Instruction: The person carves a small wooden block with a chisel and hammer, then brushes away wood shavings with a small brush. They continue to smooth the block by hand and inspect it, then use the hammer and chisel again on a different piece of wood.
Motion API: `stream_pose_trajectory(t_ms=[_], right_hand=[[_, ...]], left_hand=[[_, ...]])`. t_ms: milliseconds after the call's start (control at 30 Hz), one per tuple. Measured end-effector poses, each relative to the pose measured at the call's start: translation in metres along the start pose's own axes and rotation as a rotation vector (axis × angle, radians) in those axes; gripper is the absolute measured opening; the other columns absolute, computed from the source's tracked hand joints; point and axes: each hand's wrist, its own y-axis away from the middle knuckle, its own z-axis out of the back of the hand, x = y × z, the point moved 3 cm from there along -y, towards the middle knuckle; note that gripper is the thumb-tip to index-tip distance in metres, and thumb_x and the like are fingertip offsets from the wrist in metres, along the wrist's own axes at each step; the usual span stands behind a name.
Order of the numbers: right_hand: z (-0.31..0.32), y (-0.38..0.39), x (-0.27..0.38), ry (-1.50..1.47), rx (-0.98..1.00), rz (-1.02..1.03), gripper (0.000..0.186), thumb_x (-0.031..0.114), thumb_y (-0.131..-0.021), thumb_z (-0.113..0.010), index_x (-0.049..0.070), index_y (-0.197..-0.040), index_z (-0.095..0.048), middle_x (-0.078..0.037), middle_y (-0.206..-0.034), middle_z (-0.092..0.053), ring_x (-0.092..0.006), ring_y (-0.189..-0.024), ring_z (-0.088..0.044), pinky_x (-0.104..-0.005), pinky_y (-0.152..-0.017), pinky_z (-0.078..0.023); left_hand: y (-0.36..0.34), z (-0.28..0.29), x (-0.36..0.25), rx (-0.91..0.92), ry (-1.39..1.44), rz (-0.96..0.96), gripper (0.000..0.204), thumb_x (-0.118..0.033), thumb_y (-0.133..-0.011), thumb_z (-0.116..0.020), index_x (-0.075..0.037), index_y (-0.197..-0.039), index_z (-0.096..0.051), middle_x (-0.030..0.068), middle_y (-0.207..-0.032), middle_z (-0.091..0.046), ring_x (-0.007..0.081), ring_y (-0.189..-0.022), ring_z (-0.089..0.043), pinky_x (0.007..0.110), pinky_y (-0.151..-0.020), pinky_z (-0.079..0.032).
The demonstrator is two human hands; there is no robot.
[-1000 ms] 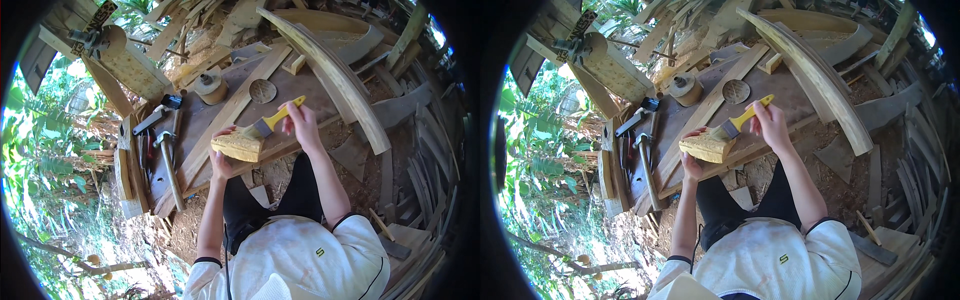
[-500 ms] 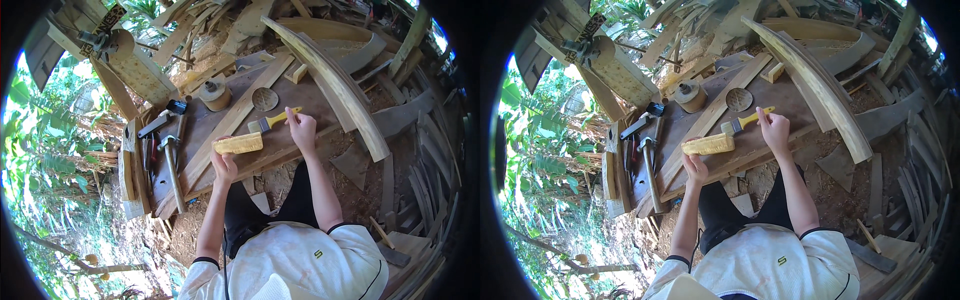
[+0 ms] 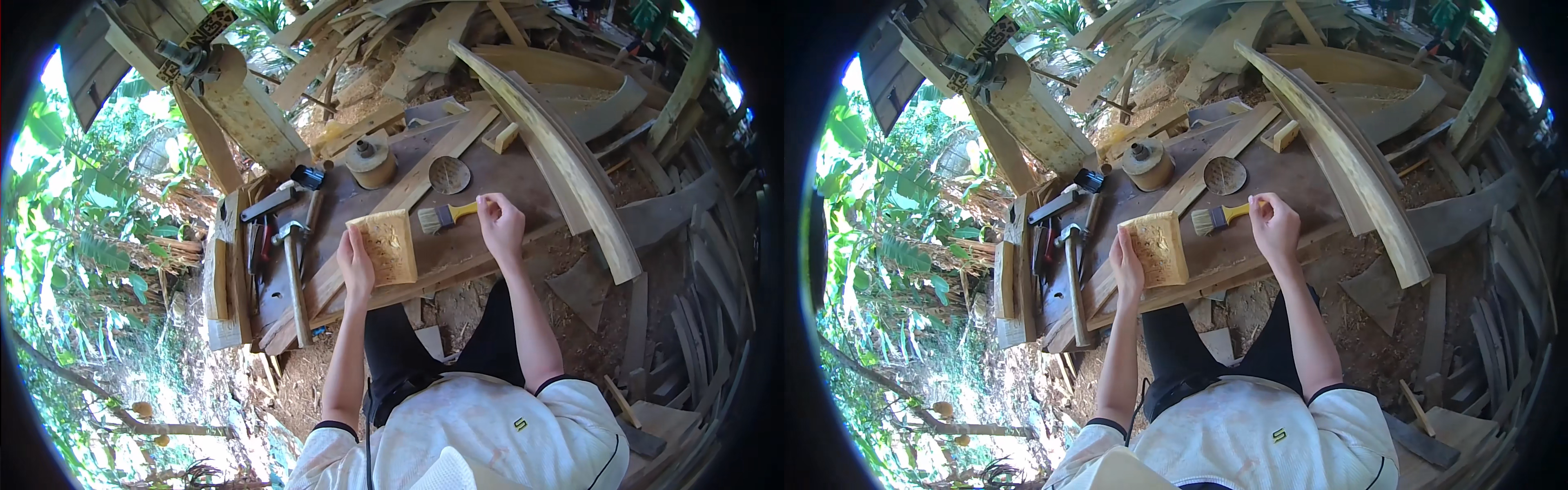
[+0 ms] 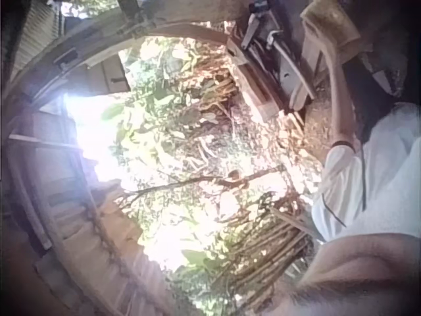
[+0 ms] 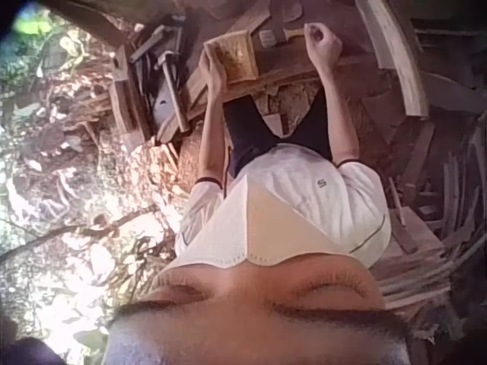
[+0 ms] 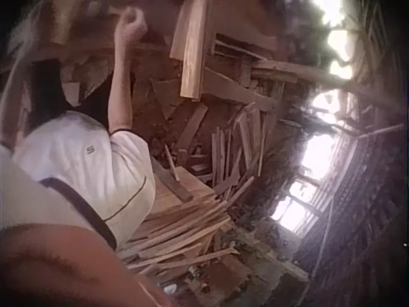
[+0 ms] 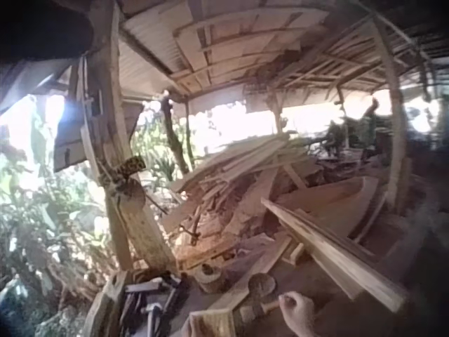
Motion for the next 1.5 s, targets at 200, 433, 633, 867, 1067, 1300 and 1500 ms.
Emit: stream_pose_trajectory(t_ms=[200,433,633,867,1067,1300,1500], right_hand=[[-0.026,-0.034,0.011,0.409,0.21,0.365,0.045,0.011,-0.092,-0.078,0.006,-0.137,-0.072,-0.013,-0.149,-0.067,-0.0354,-0.139,-0.062,-0.0511,-0.119,-0.048],[-0.042,-0.08,-0.017,0.559,0.657,0.372,0.04,0.011,-0.1,-0.07,0.005,-0.14,-0.074,-0.017,-0.162,-0.061,-0.0354,-0.155,-0.052,-0.0538,-0.131,-0.039],[-0.045,-0.083,-0.014,0.381,0.661,0.424,0.052,0.018,-0.094,-0.078,0.002,-0.143,-0.07,-0.021,-0.164,-0.058,-0.0352,-0.154,-0.053,-0.0425,-0.129,-0.043],[-0.067,-0.097,0.004,0.415,0.776,0.505,0.072,0.015,-0.087,-0.077,0.001,-0.155,-0.06,-0.022,-0.172,-0.048,-0.0358,-0.154,-0.052,-0.0453,-0.129,-0.043],[-0.072,-0.104,0.004,0.501,0.757,0.502,0.051,0.013,-0.1,-0.072,-0.002,-0.148,-0.066,-0.022,-0.154,-0.066,-0.0383,-0.143,-0.063,-0.0461,-0.123,-0.049],[-0.048,0.02,0.106,-0.006,0.586,0.706,0.043,0.007,-0.103,-0.065,-0.001,-0.144,-0.07,-0.016,-0.157,-0.066,-0.0327,-0.145,-0.064,-0.0465,-0.126,-0.05],[-0.059,0.071,0.108,0.015,0.679,0.844,0.043,0.009,-0.104,-0.061,0.003,-0.145,-0.071,-0.014,-0.157,-0.067,-0.0295,-0.149,-0.061,-0.0452,-0.129,-0.046]], left_hand=[[0.009,0.0,-0.003,0.029,0.073,-0.037,0.033,-0.031,-0.117,-0.062,0.0,-0.107,-0.064,-0.0017,-0.089,-0.059,0.0069,-0.085,-0.048,0.029,-0.074,-0.043],[0.012,0.003,0.003,0.033,0.07,-0.079,0.03,-0.029,-0.115,-0.067,0.001,-0.112,-0.066,-0.0004,-0.091,-0.065,0.0064,-0.083,-0.052,0.028,-0.073,-0.044],[0.017,0.006,0.005,0.027,0.117,-0.064,0.029,-0.028,-0.114,-0.067,0.001,-0.114,-0.066,0.0,-0.091,-0.065,0.0064,-0.084,-0.052,0.028,-0.073,-0.044],[0.016,0.005,0.004,0.03,0.156,-0.062,0.028,-0.026,-0.115,-0.066,0.002,-0.117,-0.067,0.0015,-0.097,-0.068,0.0069,-0.089,-0.056,0.027,-0.078,-0.047],[0.016,0.0,-0.001,0.044,0.157,-0.059,0.027,-0.025,-0.115,-0.066,0.002,-0.116,-0.067,0.0008,-0.097,-0.068,0.0068,-0.088,-0.056,0.027,-0.077,-0.046],[0.021,0.01,0.003,0.023,0.068,-0.054,0.033,-0.031,-0.119,-0.058,0.001,-0.112,-0.065,0.0001,-0.093,-0.064,0.0071,-0.086,-0.051,0.028,-0.076,-0.044],[0.02,-0.001,0.004,-0.006,0.076,0.012,0.041,-0.035,-0.121,-0.052,0.0,-0.103,-0.063,0.0007,-0.08,-0.058,0.0103,-0.078,-0.048,0.032,-0.069,-0.043]])
